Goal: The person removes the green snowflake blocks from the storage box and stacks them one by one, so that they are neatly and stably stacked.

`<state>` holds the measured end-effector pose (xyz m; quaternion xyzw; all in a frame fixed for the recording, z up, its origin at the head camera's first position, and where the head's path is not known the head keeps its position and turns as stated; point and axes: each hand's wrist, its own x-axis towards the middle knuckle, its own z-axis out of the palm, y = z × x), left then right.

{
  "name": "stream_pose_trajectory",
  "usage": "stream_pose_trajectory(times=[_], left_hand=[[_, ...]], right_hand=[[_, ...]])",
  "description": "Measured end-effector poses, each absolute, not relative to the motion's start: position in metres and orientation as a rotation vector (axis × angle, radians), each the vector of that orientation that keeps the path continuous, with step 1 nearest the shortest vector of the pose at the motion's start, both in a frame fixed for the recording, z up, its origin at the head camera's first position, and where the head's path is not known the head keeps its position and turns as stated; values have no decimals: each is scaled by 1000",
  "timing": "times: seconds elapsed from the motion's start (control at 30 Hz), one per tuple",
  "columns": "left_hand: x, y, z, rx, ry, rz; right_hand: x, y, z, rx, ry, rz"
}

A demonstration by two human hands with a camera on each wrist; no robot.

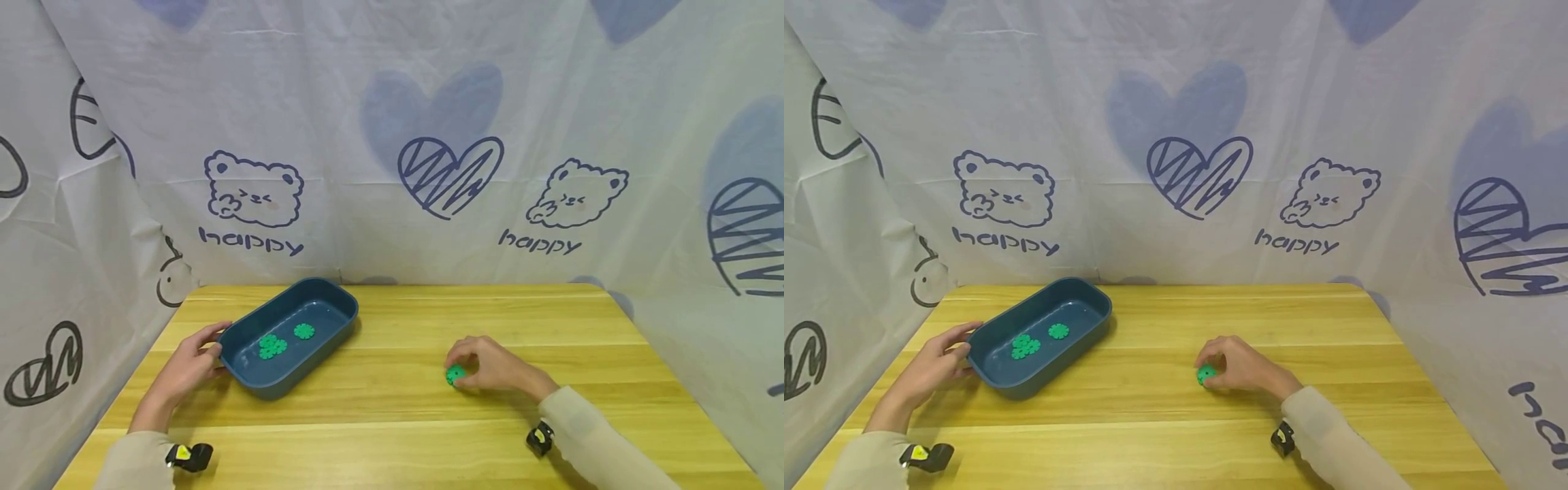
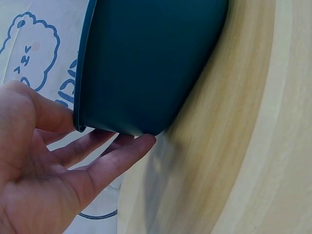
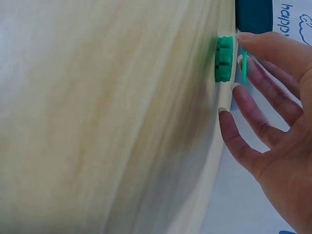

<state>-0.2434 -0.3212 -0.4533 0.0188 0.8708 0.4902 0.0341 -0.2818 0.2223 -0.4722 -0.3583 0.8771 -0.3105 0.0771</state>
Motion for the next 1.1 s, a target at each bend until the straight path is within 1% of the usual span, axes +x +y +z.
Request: stream_pose_trajectory(times=[1.1], left_hand=[[-244,-323,-454,75,2668,1531]], right_hand=[[-279,224,-476,-1074,2600,-952]])
